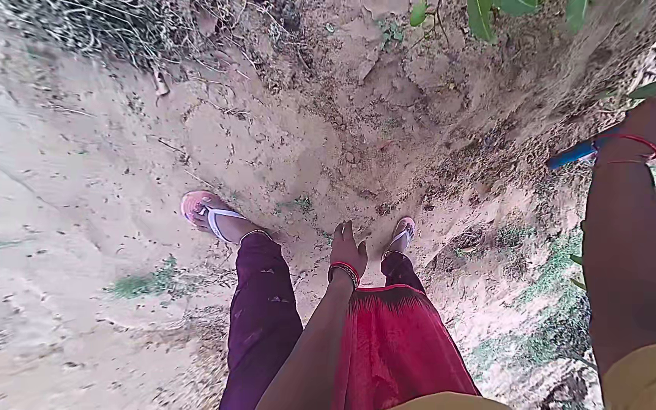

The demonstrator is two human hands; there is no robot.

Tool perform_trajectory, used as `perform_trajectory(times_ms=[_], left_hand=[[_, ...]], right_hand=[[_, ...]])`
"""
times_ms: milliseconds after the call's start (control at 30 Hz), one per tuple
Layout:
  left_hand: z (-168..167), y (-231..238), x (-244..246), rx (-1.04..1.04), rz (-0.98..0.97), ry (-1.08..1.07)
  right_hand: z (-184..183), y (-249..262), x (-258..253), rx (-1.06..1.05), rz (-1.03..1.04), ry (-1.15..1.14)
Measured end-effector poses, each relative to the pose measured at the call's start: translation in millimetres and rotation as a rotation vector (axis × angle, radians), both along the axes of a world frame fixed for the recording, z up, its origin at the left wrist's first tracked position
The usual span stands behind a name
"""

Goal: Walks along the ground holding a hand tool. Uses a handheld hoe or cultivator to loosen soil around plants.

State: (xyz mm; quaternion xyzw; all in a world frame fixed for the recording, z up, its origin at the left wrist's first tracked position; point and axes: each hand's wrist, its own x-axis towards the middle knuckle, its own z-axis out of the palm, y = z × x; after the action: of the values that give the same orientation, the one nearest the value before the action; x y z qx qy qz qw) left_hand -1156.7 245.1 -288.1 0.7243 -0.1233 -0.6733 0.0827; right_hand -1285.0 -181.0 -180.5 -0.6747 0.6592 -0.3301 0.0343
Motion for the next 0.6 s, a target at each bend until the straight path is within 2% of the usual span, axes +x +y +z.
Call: perform_trajectory(times_ms=[67,133,267,367,467,533,600], left_hand=[[-1,-1,0,0.007,0.007,0.006],[-2,1,-1,0.011,0.024,0.003],[-9,8,-9,0.022,0.039,0.01],[-18,17,-21,0.037,0.042,-0.009],[-24,29,-33,0.077,0.007,-0.018],[-28,34,-38,0.097,-0.015,-0.034],[-33,42,-39,0.104,-0.024,-0.06]], right_hand=[[-9,49,-7,0.025,0.184,-0.111],[-29,99,-24,0.184,0.344,-0.084],[-80,187,-11,0.485,0.607,0.179],[-136,218,21,0.736,0.76,0.406],[-202,210,12,1.235,0.631,0.826],[-240,196,-22,1.338,0.503,0.921],[-249,190,-31,1.329,0.46,0.947]])
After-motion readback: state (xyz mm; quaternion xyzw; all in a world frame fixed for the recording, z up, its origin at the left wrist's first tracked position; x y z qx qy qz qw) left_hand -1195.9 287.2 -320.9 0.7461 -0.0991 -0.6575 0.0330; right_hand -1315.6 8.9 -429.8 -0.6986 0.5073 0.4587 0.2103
